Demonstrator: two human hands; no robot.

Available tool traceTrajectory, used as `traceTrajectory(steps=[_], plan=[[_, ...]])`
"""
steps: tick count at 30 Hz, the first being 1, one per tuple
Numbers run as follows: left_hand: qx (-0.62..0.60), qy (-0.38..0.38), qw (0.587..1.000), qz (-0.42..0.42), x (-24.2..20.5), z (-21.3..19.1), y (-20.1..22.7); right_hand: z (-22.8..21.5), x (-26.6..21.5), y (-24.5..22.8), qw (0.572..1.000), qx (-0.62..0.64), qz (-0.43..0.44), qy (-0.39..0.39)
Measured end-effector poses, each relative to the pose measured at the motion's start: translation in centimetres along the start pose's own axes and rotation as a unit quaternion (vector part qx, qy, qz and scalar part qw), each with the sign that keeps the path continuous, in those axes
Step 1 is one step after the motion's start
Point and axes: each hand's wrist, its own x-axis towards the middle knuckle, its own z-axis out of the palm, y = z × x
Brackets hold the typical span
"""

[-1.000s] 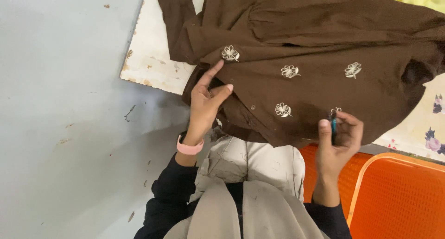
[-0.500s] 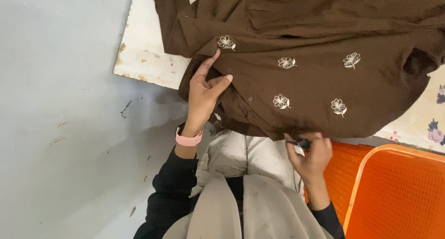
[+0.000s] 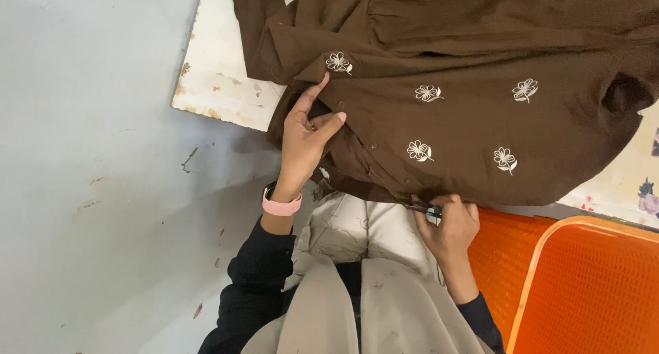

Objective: Trimming loose threads from a brown garment using thread snips at a garment factory workstation.

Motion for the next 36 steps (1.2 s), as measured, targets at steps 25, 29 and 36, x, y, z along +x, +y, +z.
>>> traceTrajectory(steps=[25, 29, 36], plan=[[0.012, 0.004, 1.0, -0.017, 0.0, -0.6, -1.8, 0.5, 0.7, -1.0, 0.996, -0.065, -0.055, 0.033], [0.007, 0.003, 1.0, -0.014, 0.0, -0.8, -2.4, 0.9, 0.3, -0.8, 0.994, -0.085, -0.049, 0.049], [0.009, 0.013, 1.0, -0.02, -0.3, -0.1, -0.1, 0.4, 1.8, -1.7, 0.982, -0.166, -0.053, 0.079]])
